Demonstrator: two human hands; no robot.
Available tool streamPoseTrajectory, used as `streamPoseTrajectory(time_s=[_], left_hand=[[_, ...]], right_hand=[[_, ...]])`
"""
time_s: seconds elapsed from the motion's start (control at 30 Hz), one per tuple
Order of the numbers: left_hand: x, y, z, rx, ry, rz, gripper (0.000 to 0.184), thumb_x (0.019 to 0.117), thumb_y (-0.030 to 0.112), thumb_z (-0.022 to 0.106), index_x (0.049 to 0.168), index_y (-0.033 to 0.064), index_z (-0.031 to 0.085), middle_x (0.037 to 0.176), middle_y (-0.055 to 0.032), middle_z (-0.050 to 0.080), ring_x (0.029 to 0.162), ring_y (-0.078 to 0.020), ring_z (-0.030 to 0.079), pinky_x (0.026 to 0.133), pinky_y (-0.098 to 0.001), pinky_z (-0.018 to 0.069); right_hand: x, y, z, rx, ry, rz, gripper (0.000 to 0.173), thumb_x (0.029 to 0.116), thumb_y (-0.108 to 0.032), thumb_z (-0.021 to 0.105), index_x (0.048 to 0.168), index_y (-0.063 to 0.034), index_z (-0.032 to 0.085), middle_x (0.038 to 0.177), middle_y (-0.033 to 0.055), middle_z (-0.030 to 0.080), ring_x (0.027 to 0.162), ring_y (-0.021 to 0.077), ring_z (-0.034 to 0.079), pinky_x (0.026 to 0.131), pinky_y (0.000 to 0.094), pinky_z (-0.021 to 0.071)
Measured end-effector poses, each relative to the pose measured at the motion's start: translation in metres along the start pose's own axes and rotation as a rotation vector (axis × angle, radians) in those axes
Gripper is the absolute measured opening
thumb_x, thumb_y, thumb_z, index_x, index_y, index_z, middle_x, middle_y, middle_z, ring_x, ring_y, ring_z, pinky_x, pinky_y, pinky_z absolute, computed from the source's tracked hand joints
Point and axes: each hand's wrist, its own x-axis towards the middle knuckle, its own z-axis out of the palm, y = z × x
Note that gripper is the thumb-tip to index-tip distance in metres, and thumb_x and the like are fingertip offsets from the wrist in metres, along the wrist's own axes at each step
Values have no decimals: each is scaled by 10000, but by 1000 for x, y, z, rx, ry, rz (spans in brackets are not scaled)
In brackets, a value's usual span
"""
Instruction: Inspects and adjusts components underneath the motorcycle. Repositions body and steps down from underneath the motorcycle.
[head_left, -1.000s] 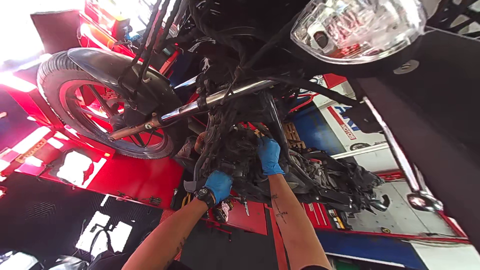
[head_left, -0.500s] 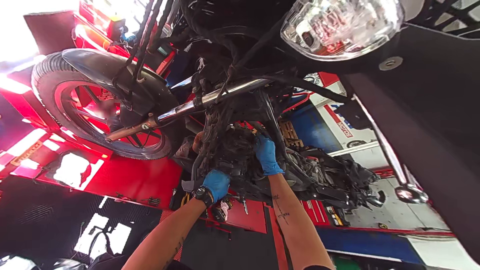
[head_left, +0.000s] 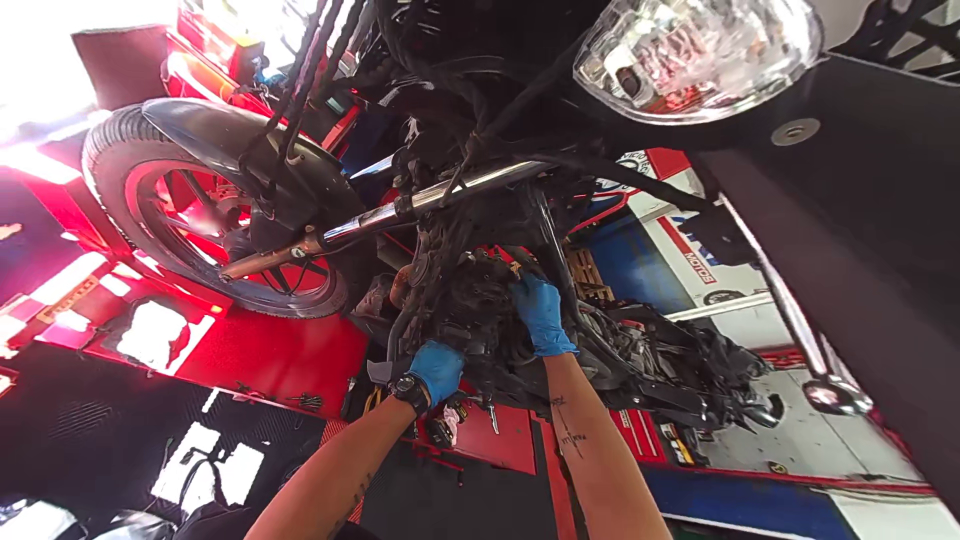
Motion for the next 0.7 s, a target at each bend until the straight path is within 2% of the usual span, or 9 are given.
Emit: streamPoseTrajectory(time_s=[0.07,0.17,0.23,0.3,0.37,0.47,0.57,0.63,0.7], left_hand=[[0,1,1,4,0,1,353,1056,306,499,1162,28,688,1219,-183,696,1227,-356,626,1106,-551,430],[0,1,1,11,-4,6,354,1057,305,494,1158,26,687,1215,-184,697,1226,-355,627,1105,-547,431],[-1,1,1,8,-6,7,354,1057,305,495,1160,26,688,1215,-180,698,1226,-355,627,1105,-548,430],[0,1,0,6,-4,5,352,1055,303,495,1154,27,689,1207,-177,701,1219,-352,630,1104,-547,430],[0,1,0,1,-11,0,354,1057,301,491,1168,27,686,1220,-179,696,1231,-350,623,1114,-545,422],[0,1,0,5,-14,0,350,1058,300,491,1164,31,687,1223,-178,695,1235,-353,621,1107,-548,428],[0,1,0,9,-17,2,348,1056,299,492,1150,28,689,1213,-176,697,1227,-352,624,1103,-545,432],[0,1,1,3,-14,2,342,1053,293,495,1141,28,692,1204,-173,700,1222,-349,627,1101,-545,433],[0,1,0,-3,-9,1,343,1055,292,493,1140,25,690,1203,-178,700,1220,-354,626,1099,-548,434]], right_hand=[[0,-1,5,-86,14,37,450,1041,-407,543,1261,-47,701,1176,223,713,1145,399,672,1003,579,507],[4,2,11,-99,31,63,360,1067,-273,483,1147,-20,726,1150,232,711,1146,398,669,1014,564,502],[1,4,11,-41,30,21,308,1037,-138,475,1182,-8,713,1161,243,704,1134,404,671,1010,568,504],[-1,6,8,2,22,-40,364,1004,-80,469,1298,-17,675,1209,250,694,1147,407,671,1016,571,507],[0,6,6,-8,20,-51,391,1042,-194,491,1367,-37,642,1232,236,697,1160,393,672,1030,562,502],[0,4,9,-105,42,32,398,1060,-344,511,1213,-33,706,1167,222,710,1137,391,675,996,565,515],[3,4,12,-97,15,49,330,1061,-209,477,1192,-16,712,1180,241,703,1154,405,667,1014,565,505],[0,0,8,-52,-9,19,321,1027,-95,473,1247,-12,690,1210,259,687,1166,416,658,1025,574,498],[-1,0,6,-26,-5,-23,380,1010,-74,464,1337,-27,654,1247,249,684,1181,401,660,1041,568,495]])
